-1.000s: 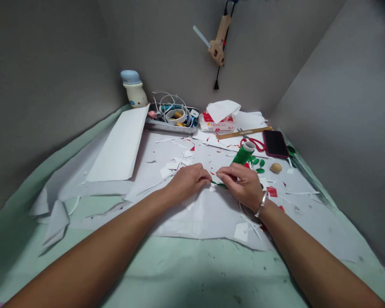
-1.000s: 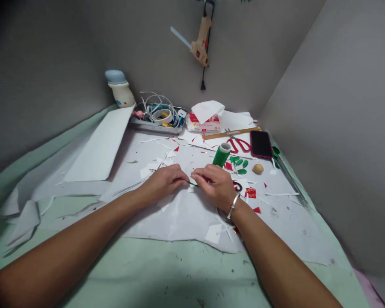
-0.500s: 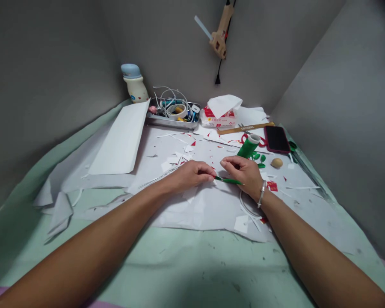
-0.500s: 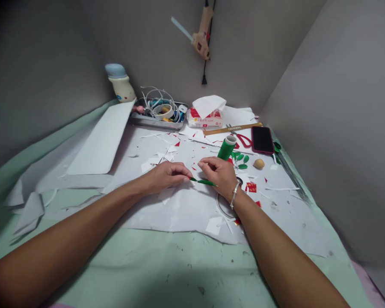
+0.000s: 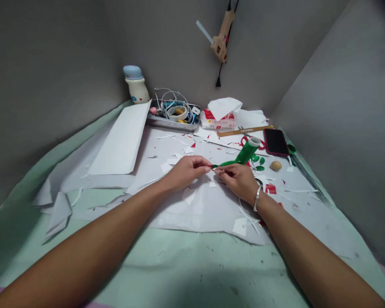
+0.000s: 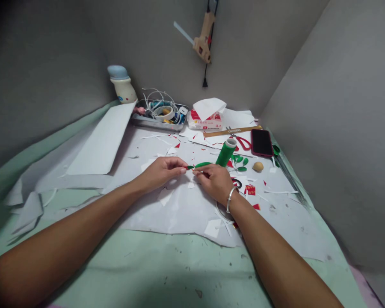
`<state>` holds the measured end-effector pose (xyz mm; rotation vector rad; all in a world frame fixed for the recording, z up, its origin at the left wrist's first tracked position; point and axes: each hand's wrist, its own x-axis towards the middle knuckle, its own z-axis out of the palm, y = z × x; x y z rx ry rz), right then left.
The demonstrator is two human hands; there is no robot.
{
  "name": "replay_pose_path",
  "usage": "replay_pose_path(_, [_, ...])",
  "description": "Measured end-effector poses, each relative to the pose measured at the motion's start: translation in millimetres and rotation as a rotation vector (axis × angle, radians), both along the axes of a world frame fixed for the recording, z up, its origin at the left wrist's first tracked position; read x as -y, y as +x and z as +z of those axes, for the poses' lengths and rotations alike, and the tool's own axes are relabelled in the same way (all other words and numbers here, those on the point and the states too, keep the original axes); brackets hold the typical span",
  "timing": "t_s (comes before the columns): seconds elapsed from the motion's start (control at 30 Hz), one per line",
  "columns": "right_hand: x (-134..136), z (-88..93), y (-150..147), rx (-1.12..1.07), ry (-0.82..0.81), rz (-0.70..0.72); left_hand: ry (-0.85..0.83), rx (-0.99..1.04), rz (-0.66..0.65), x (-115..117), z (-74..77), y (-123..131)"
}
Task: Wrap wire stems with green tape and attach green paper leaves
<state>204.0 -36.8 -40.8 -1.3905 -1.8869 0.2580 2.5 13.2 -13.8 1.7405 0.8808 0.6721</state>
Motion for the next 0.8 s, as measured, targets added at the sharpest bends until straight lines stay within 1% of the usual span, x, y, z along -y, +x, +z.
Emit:
replay_pose_path(0.07, [4,1.3,-5,0.117,0.033,0.060,0.026,0.002,0.073,-2,-0.9,-1])
replay_pose_path(0.13, [8,3.7,-10,0.218,0.064,0.125,0.070,-0.040,0.124,-3,-0.9,-1])
replay_pose_path(0.2, [10,6.5,-13,0.272,0.119,0.163,0.144,-0.111,0.158,-3,-1.0,-1])
replay_pose_path(0.27, [11,9.3,-13,0.279,0.166,0.169,0.251,-0.188,0.159,-1,-2.1,0])
replay_pose_path(0.37, [10,12.9,-11,0.222,0.179,0.118,0.432,-0.299,0.079,1,-5.2,0])
replay_pose_path(0.47, [7,14.8,-8,0.116,0.135,0.086,0.573,-0.392,-0.063,2,-8.0,0])
replay_pose_path(0.53, [5,14.6,-5,0.019,0.076,0.091,0.618,-0.399,-0.164,2,-8.3,0])
replay_pose_path(0.6, [2,13.4,-3,-0.097,0.015,0.075,0.589,-0.359,-0.232,2,-6.8,0])
replay_pose_path(0.67, [-1,11.5,0,-0.201,-0.026,0.029,0.475,-0.279,-0.246,3,-3.6,0])
replay_pose_path(0.73, [-3,9.2,2,-0.257,-0.058,-0.004,0.326,-0.170,-0.192,3,0.0,0])
replay_pose_path(0.8, [-3,7.2,2,-0.246,-0.065,-0.003,0.197,-0.065,-0.100,2,2.5,-1])
